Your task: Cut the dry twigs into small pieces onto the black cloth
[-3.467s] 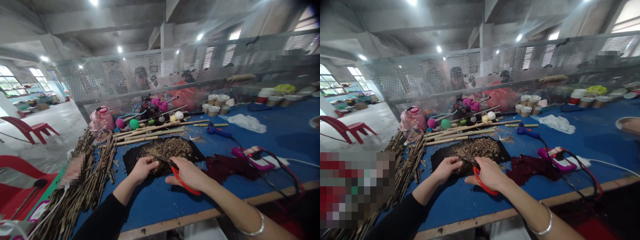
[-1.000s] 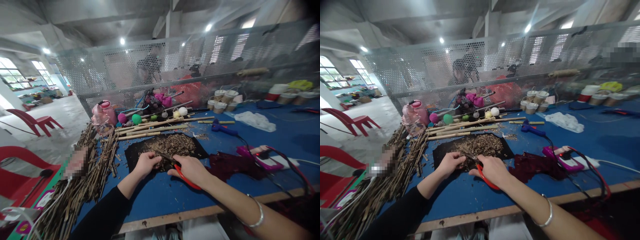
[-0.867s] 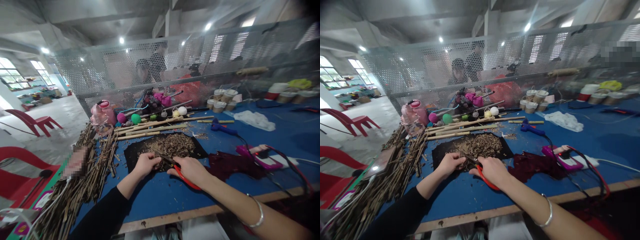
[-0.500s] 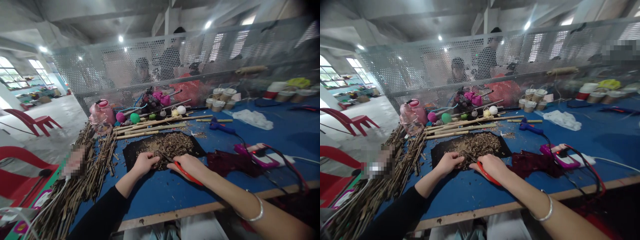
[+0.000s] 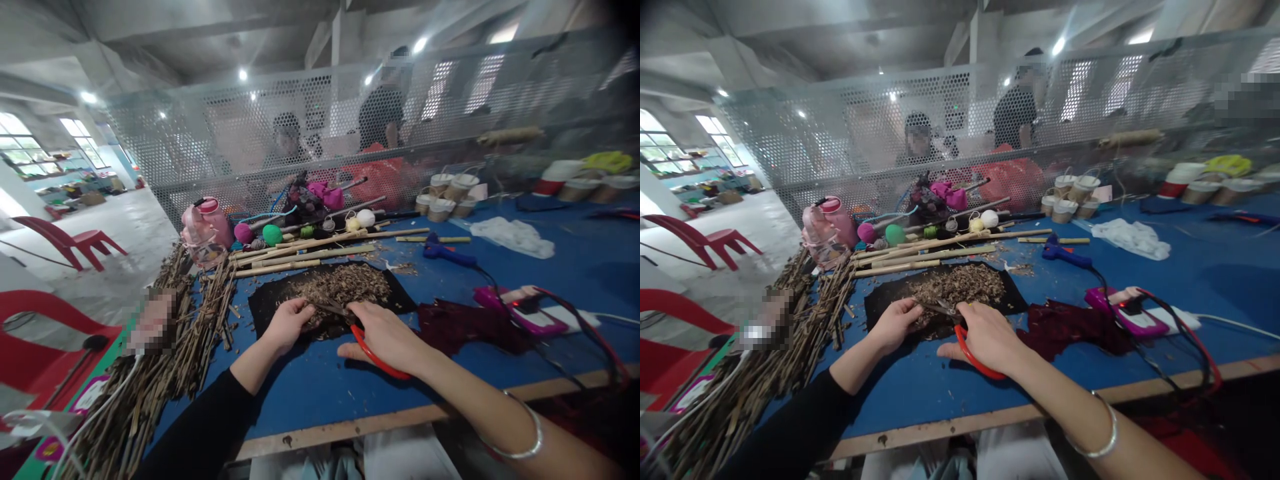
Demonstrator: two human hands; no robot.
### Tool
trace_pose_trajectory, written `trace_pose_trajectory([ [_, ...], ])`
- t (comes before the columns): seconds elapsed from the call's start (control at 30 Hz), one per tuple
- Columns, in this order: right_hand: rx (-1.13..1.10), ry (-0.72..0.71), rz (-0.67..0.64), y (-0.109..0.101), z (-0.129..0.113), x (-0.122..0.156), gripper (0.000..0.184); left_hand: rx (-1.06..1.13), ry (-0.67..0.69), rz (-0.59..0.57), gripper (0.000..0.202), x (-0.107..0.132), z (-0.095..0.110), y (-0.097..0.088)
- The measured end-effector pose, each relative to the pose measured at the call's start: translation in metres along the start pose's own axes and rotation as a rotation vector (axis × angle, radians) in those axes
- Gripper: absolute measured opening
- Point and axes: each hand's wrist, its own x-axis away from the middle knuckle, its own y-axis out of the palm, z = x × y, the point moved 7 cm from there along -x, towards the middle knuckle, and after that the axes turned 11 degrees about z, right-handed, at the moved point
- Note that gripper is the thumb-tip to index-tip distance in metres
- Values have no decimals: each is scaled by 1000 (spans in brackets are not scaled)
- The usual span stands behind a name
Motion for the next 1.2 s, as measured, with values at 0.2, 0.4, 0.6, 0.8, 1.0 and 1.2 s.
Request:
trace_pose_trajectory([
  [0.2,6,-43,-15,2,-2,-7,76,-84,29,-58,40,-1,-6,3],
  [0.4,127,-43,-20,3,-1,-9,65,-249,101,14,33,-4,-6,-4],
  [0.6,234,-50,-32,13,2,-4,60,-332,109,37,36,-4,-6,-5],
  [0.8,290,-48,-33,15,1,-2,58,-323,81,12,41,-4,-9,-3],
  [1.0,242,11,-41,15,5,-1,56,-287,41,-15,42,-3,-8,1],
  [1.2,145,72,-25,6,-2,-2,57,-373,162,-14,36,-3,-1,3],
])
